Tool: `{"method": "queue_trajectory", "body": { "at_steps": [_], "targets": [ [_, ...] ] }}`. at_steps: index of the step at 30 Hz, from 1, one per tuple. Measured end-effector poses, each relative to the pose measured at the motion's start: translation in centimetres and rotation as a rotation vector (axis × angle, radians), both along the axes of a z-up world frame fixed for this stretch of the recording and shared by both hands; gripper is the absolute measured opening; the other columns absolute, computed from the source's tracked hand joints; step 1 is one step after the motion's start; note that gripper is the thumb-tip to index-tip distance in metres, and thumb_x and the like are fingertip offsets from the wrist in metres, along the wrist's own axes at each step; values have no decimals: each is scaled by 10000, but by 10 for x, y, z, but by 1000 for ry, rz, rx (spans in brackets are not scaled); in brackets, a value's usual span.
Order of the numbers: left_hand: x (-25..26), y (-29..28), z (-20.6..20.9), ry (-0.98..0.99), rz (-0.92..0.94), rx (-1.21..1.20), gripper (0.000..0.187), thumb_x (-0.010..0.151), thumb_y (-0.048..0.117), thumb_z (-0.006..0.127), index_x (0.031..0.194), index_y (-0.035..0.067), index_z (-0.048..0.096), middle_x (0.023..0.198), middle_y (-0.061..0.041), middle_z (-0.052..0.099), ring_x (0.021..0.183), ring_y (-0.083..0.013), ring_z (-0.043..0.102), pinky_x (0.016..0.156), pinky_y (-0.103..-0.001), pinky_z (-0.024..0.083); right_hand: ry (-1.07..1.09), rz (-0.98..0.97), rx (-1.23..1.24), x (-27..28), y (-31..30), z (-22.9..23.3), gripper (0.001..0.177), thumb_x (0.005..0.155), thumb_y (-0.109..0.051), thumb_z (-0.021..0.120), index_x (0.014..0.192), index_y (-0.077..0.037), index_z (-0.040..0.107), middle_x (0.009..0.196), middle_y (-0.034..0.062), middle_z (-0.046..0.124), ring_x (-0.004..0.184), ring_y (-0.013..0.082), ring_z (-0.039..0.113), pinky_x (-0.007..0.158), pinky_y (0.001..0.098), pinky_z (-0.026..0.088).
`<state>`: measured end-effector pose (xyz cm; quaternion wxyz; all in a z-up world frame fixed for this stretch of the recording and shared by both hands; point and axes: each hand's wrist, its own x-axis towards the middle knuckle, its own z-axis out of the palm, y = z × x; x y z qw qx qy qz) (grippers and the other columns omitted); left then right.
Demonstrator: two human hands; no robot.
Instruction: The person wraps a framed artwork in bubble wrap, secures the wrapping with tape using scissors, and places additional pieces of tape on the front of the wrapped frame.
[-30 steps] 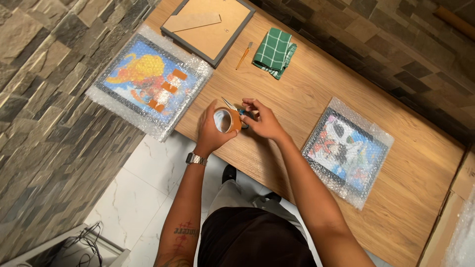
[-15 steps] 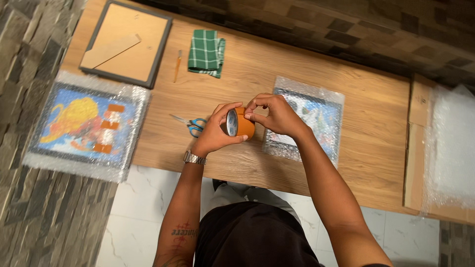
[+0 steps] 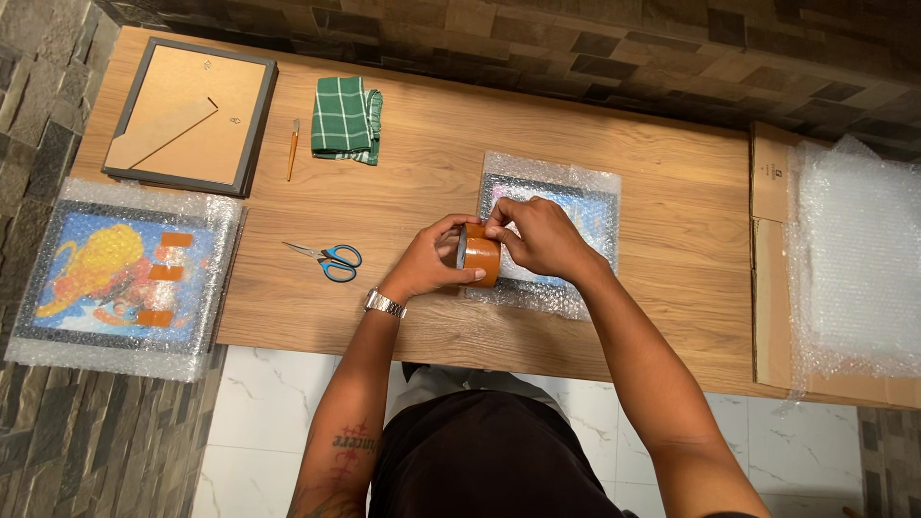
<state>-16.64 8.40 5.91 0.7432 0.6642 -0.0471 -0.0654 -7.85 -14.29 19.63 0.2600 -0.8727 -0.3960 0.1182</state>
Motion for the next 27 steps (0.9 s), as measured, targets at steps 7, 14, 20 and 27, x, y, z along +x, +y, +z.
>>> {"method": "queue_trajectory", "body": {
  "at_steps": [7, 14, 20, 27],
  "targets": [
    [-4, -8, 34, -2, 34, 210, 920, 663, 194, 1110, 1515, 91, 777, 1370, -134, 794, 1201, -194, 707, 1073, -396, 662, 177, 8, 56, 1, -15, 16, 96, 1078, -115, 766, 1046, -40, 715, 1028, 224, 903, 1074, 461, 866, 938, 548, 632],
    [1, -20, 44, 12, -14, 117, 851, 736, 162, 1097, 1528, 152, 787, 1434, -101, 720, 1299, -238, 644, 1113, -476, 660, 188, 22, 67, 5, -23, 24, 111, 1077, -121, 778, 1041, -37, 714, 980, 210, 902, 1006, 442, 873, 917, 510, 647],
    [6, -22, 40, 11, -22, 178, 820, 761, 200, 1074, 1521, 148, 773, 1341, -99, 689, 1200, -237, 641, 1034, -444, 693, 215, -9, 77, 15, -31, 20, 85, 1074, -115, 780, 1030, -57, 735, 883, 167, 887, 868, 399, 858, 842, 491, 634],
    [4, -29, 44, 69, -78, 104, 830, 822, 190, 1060, 1575, 150, 712, 1427, -91, 637, 1272, -243, 631, 1076, -407, 669, 239, -12, 67, 11, -33, 32, 76, 1071, -98, 788, 1036, -46, 745, 895, 178, 890, 814, 408, 869, 755, 469, 648]
  ]
}}
